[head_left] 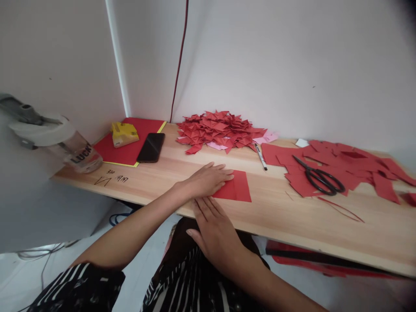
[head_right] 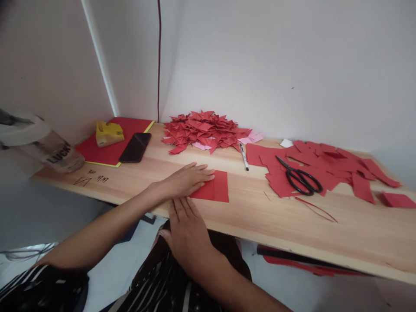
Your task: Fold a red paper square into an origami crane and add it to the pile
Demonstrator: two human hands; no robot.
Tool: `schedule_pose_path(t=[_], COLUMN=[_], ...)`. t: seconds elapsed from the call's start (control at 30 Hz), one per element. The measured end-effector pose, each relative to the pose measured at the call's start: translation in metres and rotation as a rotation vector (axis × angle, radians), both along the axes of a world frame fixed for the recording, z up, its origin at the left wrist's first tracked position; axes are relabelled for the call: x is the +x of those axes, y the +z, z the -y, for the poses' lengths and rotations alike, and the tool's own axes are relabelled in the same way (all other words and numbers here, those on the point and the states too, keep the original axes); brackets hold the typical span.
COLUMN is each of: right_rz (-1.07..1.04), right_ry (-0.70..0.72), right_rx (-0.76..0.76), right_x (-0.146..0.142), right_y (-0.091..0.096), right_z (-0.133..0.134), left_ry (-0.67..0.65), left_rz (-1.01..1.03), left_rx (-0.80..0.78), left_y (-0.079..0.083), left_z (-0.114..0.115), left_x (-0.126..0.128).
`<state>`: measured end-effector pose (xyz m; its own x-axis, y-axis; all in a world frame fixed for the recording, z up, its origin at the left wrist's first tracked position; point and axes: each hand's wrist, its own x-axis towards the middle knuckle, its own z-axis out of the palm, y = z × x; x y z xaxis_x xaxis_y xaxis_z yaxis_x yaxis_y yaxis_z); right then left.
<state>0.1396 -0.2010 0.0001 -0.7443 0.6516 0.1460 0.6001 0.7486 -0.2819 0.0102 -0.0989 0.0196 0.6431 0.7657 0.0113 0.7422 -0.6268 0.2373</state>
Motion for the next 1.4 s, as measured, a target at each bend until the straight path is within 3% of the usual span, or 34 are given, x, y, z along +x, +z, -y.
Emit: schedule_pose_path(t=[0.17,0.4,0.67,0.83,0.97,1.13,1.27,1.4], right_rz=[0.004,-0.015,-0.169,-0.365,-0.436,-0.291,-0.101,0.015], right_ry=[-0.005,-0.013,0.089,0.163,0.027,-0.131,-0.115,-0.115], right_rx=[-0.034,-0.063,0.003,0.093,0.180,0.248,0.197,0.109], right_x=[-0.002,0.001,0.011,0.037,0.065,0.083,0.071,0.055], right_y=[-0.002,0.002,0.000,0.013,0.016,0.013,0.005,-0.002], right_z=[-0.001,0.000,0.002,0.015,0.013,-0.006,-0.018,-0.023], left_ry=[-0.035,-0.141,0.052,0.170,0.250,0.175,0.132,0.110], left_rz=[0.031,0.055,0.394,0.494,0.558,0.365,0.077,-0.039], left_rx=[-0.022,0.030,0.183,0.262,0.307,0.324,0.239,0.224], left_y=[-0.008,-0.005,-0.020,-0.017,-0.015,-0.023,-0.026,-0.023], left_z=[0.001,0.018,0.050,0.067,0.076,0.088,0.097,0.100], left_x=[-0.006,-0.013,-0.022,-0.028,-0.030,-0.020,-0.006,0.000])
